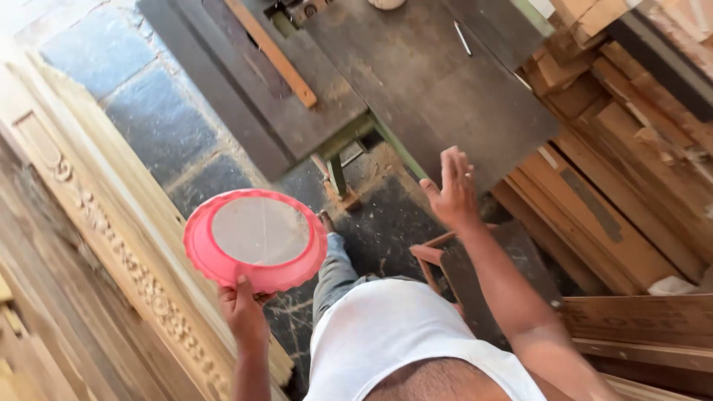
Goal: The person pours sawdust from a white container into a pink sieve held over a table saw surface, then shakes the sieve to separate fine particles. The person walks to a nearby shelf, picks up a second container, returns to the table, and repeats the sifting process with additional sawdust.
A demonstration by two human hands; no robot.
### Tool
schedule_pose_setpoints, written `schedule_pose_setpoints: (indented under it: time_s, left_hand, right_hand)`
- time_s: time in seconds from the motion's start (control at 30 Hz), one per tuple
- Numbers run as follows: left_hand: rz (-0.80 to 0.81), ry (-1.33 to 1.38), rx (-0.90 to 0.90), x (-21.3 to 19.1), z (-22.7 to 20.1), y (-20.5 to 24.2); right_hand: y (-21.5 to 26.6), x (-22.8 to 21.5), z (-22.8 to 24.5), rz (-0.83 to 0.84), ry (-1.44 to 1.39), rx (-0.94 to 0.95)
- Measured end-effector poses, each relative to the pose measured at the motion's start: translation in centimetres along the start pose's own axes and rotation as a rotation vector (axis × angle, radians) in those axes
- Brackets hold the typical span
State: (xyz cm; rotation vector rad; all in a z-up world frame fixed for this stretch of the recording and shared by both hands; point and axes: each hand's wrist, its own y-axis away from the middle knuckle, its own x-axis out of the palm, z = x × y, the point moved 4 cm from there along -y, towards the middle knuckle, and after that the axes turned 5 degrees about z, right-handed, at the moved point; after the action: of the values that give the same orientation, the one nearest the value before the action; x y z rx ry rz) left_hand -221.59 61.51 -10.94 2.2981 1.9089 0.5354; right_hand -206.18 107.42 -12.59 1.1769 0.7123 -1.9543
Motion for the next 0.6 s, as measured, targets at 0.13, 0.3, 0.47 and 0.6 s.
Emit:
schedule_pose_setpoints:
  time_s: [0.13,0.3,0.47,0.6]
  left_hand:
    - [0.038,0.033,0.020,2.5,-2.8,-12.8]
    - [0.031,-0.069,-0.004,4.8,-7.8,-22.8]
    - [0.036,-0.078,0.005,6.4,-11.1,-26.4]
    - [0.047,-0.039,-0.048,9.7,-10.7,-26.9]
  right_hand:
    - [-9.7,5.1,-1.0,-0.002,0.264,0.161]
    - [-25.6,5.8,-1.3,-0.036,0.231,0.220]
    - [-35.3,9.1,4.0,-0.136,0.198,0.073]
    - [-33.2,11.7,15.5,-0.029,-0.355,-0.345]
